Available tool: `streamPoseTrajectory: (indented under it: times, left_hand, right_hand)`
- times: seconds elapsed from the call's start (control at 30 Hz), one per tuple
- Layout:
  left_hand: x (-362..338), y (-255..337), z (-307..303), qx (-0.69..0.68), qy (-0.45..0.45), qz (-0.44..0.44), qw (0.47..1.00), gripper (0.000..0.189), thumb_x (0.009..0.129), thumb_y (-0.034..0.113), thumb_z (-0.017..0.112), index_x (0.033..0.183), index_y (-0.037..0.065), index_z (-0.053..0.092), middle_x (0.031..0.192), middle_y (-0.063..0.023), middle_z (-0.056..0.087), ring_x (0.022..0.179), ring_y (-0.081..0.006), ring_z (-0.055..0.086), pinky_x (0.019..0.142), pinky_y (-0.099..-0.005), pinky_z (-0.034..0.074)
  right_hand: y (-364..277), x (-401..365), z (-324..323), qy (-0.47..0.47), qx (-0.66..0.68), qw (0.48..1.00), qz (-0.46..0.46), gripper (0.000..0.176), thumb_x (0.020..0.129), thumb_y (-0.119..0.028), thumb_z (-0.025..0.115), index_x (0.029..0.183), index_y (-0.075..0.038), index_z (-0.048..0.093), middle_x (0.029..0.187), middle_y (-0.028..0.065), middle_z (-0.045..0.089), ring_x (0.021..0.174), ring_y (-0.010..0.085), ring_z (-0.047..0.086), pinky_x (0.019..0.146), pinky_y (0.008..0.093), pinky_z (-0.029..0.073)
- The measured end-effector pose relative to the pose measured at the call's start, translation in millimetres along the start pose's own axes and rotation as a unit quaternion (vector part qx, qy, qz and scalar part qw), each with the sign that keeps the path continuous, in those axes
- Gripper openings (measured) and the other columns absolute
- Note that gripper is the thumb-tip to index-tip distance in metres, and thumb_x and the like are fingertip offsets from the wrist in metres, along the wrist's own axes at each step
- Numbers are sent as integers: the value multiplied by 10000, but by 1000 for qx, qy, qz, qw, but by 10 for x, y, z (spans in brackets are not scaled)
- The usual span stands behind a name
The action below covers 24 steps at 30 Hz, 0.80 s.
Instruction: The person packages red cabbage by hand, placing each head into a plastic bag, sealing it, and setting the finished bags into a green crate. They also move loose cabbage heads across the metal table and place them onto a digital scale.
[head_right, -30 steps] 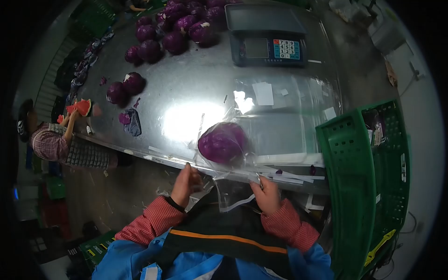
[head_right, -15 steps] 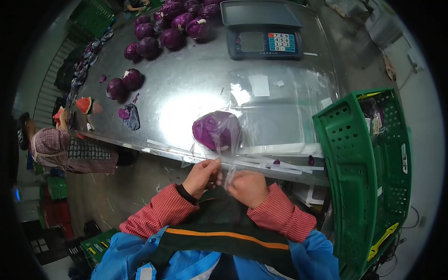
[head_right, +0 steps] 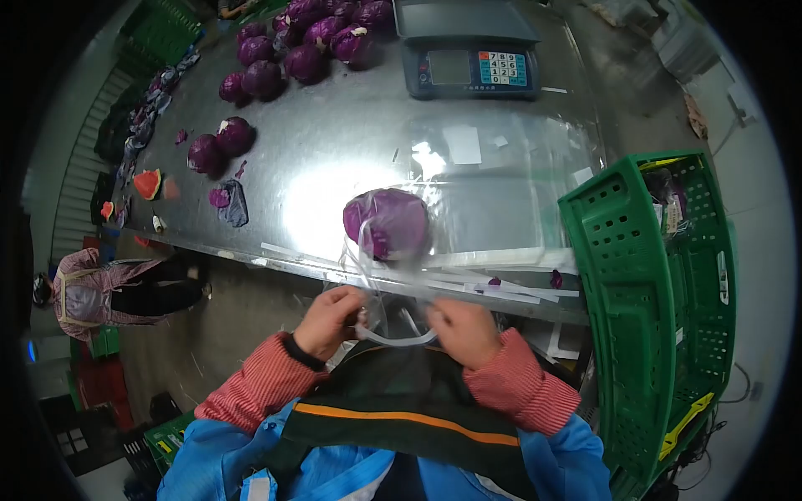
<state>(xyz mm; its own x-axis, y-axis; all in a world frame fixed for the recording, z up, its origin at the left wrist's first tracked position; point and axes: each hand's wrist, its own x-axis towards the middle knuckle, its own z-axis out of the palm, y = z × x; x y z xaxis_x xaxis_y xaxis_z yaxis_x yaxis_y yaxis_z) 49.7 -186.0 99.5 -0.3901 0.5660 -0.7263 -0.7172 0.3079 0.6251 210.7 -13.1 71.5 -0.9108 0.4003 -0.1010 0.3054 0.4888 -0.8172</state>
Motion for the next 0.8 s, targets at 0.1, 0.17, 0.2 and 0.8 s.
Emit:
streamPoseTrajectory:
  times: [0.1,0.17,0.2,0.8]
  left_hand:
    - [-214,25,-132,7,55,26,998,142,917,193,551,816,95,533,689,-11,554,589,-117,554,538,-260,481]
    - [-249,-37,-185,11,42,32,999,156,933,217,544,832,100,522,713,-14,569,588,-113,555,576,-266,505]
    - [-258,-70,-178,10,43,37,998,160,936,223,542,837,100,520,716,-16,572,583,-112,555,583,-268,508]
    - [-240,-231,-87,7,23,150,988,160,954,186,515,864,54,502,666,-36,570,522,-109,530,503,-230,448]
  right_hand:
    - [288,-202,-84,-21,73,987,145,209,840,-232,612,758,-40,606,661,162,586,629,336,593,573,415,462]
    - [-14,-249,-250,7,-102,991,86,213,820,-238,641,747,-42,604,655,144,580,608,317,585,561,406,458]
    - [-196,-267,-337,22,-188,980,54,217,810,-242,656,741,-43,603,653,135,576,597,307,580,555,401,457]
    - [-845,281,-19,-241,134,954,-118,114,773,-101,645,797,-36,554,749,79,586,650,193,578,592,289,458]
